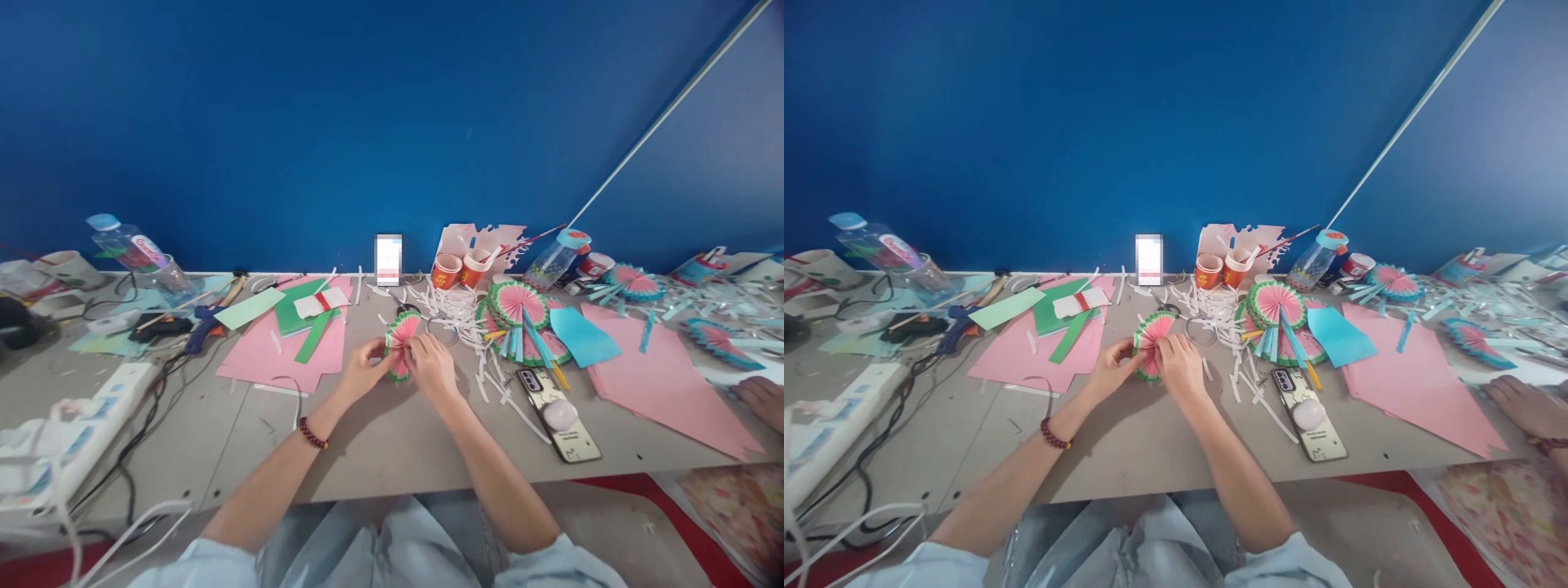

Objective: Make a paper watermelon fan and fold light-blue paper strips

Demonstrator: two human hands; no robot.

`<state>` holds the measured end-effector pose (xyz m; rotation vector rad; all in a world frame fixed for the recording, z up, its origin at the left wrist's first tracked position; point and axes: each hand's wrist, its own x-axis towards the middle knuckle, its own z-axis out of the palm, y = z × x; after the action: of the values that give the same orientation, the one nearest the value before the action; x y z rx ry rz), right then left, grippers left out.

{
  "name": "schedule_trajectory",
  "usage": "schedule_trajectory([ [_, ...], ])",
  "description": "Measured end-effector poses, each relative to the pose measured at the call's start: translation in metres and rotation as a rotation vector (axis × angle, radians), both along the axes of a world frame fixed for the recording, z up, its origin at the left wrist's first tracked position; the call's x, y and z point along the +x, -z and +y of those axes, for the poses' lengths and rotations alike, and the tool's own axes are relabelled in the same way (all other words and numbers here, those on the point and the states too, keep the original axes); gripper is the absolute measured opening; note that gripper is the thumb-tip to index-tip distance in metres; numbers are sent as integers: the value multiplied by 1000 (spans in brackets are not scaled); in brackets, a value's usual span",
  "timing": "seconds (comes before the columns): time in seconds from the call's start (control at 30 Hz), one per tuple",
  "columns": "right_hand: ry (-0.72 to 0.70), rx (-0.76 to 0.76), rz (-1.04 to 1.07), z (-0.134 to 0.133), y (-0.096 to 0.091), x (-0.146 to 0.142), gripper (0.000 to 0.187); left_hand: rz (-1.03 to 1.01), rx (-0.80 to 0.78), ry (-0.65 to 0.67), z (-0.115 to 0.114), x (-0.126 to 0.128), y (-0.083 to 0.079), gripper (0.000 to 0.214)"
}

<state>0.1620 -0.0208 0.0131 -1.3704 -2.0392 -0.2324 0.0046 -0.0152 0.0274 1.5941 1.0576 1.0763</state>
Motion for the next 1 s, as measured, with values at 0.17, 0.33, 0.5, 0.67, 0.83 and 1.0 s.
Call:
schedule_trajectory([
  [0.17,-6,4,-35,0,1,-1,14,-72,-38,-61,3,-2,2,21],
  [0.33,6,-15,-23,0,2,-2,14,-102,-110,-72,4,-2,3,22],
  [0.5,0,-25,-7,0,3,-2,13,-53,-74,-30,4,-3,0,18],
  [0.67,-34,-50,59,-2,-2,-3,12,-115,-79,-12,5,-4,-1,25],
  [0.83,-40,-8,107,-4,-4,-5,14,-195,-146,-66,4,-3,-2,32],
  [1.0,-66,19,155,-3,-3,-5,15,-154,-184,-54,1,-2,-2,36],
])
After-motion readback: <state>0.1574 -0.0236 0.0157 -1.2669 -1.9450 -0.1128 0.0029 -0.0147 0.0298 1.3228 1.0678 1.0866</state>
